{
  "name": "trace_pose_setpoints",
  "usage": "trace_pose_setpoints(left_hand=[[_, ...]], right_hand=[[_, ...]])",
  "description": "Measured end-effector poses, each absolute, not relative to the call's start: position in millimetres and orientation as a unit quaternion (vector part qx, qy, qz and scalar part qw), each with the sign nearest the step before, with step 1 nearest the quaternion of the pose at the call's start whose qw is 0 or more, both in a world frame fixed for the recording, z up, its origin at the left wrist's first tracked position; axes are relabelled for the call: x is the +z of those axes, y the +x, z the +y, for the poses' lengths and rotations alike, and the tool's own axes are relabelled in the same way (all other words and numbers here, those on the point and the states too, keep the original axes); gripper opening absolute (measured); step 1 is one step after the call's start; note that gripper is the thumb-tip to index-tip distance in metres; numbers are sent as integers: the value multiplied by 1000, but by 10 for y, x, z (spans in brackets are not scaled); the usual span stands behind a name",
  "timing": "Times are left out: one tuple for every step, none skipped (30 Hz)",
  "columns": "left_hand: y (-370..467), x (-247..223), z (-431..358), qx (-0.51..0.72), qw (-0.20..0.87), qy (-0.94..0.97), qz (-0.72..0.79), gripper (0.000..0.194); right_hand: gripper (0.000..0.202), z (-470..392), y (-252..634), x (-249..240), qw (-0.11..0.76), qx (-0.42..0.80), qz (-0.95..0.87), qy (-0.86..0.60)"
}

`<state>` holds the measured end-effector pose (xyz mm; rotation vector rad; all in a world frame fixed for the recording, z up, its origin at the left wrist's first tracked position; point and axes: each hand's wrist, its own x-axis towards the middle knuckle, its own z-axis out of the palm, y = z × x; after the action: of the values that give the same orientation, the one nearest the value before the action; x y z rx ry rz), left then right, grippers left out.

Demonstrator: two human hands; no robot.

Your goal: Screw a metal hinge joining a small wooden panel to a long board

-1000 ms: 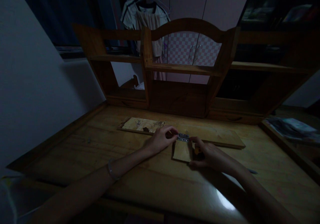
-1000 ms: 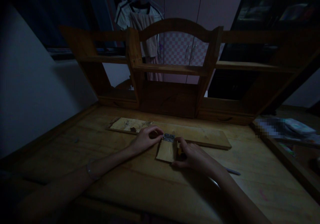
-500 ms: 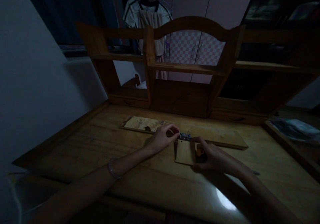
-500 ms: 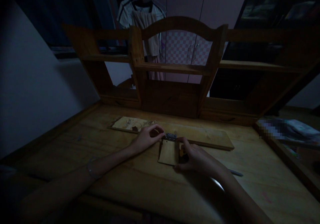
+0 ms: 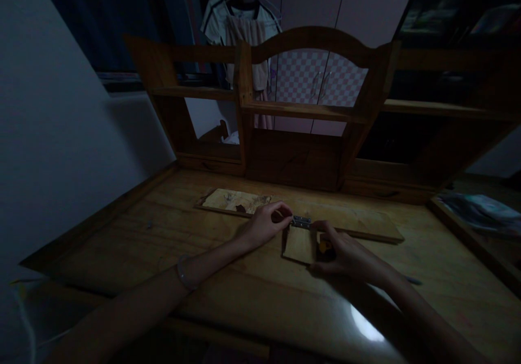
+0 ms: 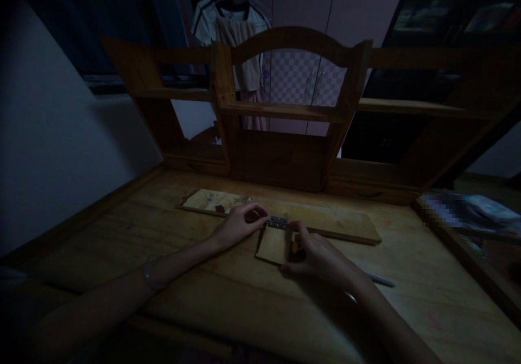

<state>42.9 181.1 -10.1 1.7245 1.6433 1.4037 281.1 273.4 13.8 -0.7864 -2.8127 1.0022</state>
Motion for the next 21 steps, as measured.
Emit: trace_pose_setpoints(left_hand=[[428,-99,1810,497,185,615,583,9],[426,-98,1810,496,182,617,583,9],[424,-98,1810,495,179,619,583,9],[422,-98,1810,494,175,620,584,9],[420,-99,1812,491,172,621,586,9],[418,-101,1814,488,171,622,588,9],[416,-103,1817,485,170,623,589,9],[415,-106,1820,483,167,625,590,9],[415,-108,1822,481,164,627,590,9],[416,-108,1824,480,160,631,589,9],[417,-108,1825,478,154,635,587,9],[420,-106,1825,477,146,640,585,8],[423,-102,1825,475,136,644,583,8],[426,-96,1824,473,126,649,582,8],[430,-90,1823,469,115,656,581,7],[433,-83,1822,464,103,663,578,6],[435,-78,1821,458,90,672,576,6],[437,-76,1822,451,77,680,572,6],[438,-77,1823,445,65,690,568,7],[438,-83,1826,438,52,699,563,9],[437,-92,1829,432,41,708,557,10]], right_hand=[[84,2733,2810,132,31,327,-911,-252],[83,2732,2808,129,37,329,-910,-249],[81,2731,2805,129,44,331,-910,-246],[80,2730,2803,130,49,333,-910,-243],[79,2728,2799,134,52,334,-909,-243],[79,2726,2795,139,54,335,-908,-244],[80,2723,2790,144,54,336,-908,-246],[81,2721,2786,151,54,336,-907,-248],[81,2718,2781,157,53,337,-907,-248],[81,2715,2778,163,54,336,-907,-248],[81,2711,2776,168,55,334,-908,-247],[81,2709,2776,172,56,333,-908,-247],[80,2707,2778,174,57,332,-909,-246],[81,2707,2781,175,55,331,-910,-245],[82,2708,2784,175,53,330,-910,-245],[82,2710,2788,172,51,329,-910,-246],[83,2714,2791,168,49,328,-911,-248],[84,2718,2794,162,48,326,-911,-248],[84,2722,2796,157,49,324,-912,-248],[84,2726,2798,152,50,324,-912,-246],[83,2729,2799,147,52,324,-913,-243]])
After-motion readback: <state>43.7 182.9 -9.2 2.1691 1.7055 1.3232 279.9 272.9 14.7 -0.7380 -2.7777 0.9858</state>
